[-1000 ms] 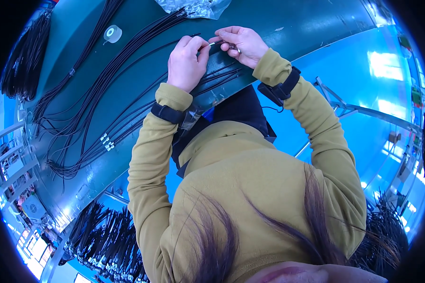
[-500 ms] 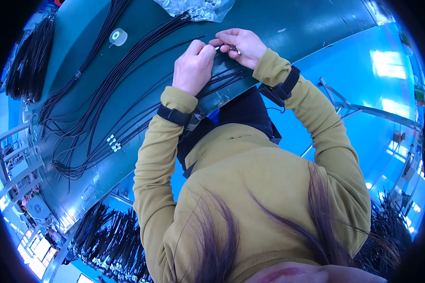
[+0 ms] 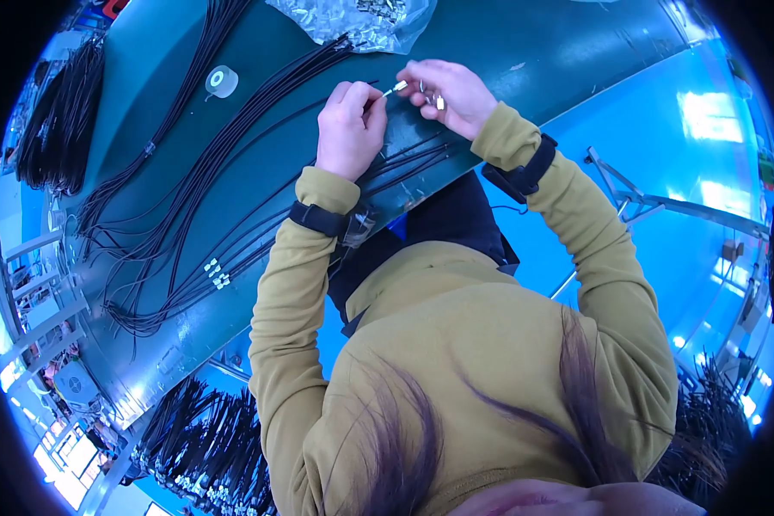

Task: The person spreads out a bundle of wires on the table, picks up metal connectors from a plastic bag, and attaches a connector to the end of each wire by hand.

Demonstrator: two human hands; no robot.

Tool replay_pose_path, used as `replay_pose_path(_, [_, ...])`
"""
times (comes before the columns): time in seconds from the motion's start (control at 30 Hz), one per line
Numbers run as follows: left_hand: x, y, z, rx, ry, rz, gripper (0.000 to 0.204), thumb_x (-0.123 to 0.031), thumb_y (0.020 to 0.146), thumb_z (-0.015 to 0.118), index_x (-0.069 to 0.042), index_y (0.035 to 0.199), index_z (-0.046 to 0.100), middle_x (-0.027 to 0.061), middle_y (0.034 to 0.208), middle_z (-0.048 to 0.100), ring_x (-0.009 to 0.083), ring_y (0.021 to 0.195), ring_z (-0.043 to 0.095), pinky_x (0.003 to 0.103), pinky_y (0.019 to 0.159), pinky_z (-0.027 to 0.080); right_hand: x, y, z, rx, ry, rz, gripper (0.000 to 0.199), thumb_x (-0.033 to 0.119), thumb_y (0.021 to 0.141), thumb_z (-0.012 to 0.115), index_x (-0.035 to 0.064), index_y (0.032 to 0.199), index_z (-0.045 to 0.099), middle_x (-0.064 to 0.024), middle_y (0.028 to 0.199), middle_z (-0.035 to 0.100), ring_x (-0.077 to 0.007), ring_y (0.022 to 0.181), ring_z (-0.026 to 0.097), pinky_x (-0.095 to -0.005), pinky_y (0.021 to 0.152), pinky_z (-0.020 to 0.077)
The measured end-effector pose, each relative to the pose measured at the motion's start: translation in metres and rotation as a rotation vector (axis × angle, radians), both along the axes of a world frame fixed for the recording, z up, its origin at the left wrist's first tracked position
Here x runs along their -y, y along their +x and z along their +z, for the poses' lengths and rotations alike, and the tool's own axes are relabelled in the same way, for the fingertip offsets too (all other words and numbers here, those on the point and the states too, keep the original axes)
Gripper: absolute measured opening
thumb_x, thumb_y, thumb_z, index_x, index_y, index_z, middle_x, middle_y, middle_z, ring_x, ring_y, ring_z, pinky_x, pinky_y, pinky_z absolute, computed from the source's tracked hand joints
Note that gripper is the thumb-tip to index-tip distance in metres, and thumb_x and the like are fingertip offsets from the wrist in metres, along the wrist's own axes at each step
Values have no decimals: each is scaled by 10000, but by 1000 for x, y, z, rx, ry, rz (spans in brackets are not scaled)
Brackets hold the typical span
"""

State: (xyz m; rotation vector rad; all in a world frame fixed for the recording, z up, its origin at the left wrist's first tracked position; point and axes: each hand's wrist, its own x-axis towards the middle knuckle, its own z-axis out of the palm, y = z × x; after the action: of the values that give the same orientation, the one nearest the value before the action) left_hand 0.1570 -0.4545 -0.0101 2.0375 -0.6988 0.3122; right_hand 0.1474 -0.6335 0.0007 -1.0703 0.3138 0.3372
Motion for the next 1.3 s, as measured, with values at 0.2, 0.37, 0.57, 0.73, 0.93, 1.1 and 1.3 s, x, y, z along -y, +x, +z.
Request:
replay_pose_path(0.2, [8,-1,6,-43,-37,-4,84,-41,790,661,-32,825,585,133,791,582,290,665,604,374,567,489,-1,0,-9,142,-214,175,168,170,932,589,13,991,592,-33,845,625,-42,621,511,-156,494,409])
replay_pose_path(0.37, [10,4,-4,58,28,-6,77,-97,808,653,-51,846,604,122,814,586,314,690,609,382,591,501,2,0,-6,117,-305,192,156,181,923,605,29,960,604,-15,795,625,-29,617,499,-145,480,388])
replay_pose_path(0.57, [-1,-1,-2,-10,217,107,48,-99,814,642,-67,848,632,111,821,594,310,711,605,372,611,497,2,2,-10,218,-630,243,143,215,910,611,72,916,616,10,756,613,-24,609,481,-160,484,373])
replay_pose_path(0.73, [-71,-10,2,-16,338,193,27,-135,811,632,-109,817,637,92,832,598,331,716,613,405,611,504,9,8,-22,337,-696,271,134,217,902,604,85,884,609,27,714,573,-26,588,449,-176,478,347])
replay_pose_path(0.93, [-218,-41,18,-143,539,314,40,-92,793,653,-79,828,666,89,801,602,279,737,607,350,634,487,28,4,-29,333,-833,323,139,197,906,593,65,865,598,30,698,556,-37,585,445,-190,493,343])
replay_pose_path(1.1, [-294,-73,20,-269,595,405,78,-63,789,654,-36,857,680,96,838,623,269,770,613,328,665,484,26,-1,-31,463,-986,385,154,171,901,591,26,850,581,5,680,549,-69,587,465,-225,525,363])
replay_pose_path(1.3, [-306,-92,23,-293,707,392,107,-62,795,648,-25,891,680,128,858,625,298,772,617,347,678,491,30,-19,-21,524,-1158,441,176,167,879,591,0,827,601,-75,662,571,-161,611,541,-300,588,441])
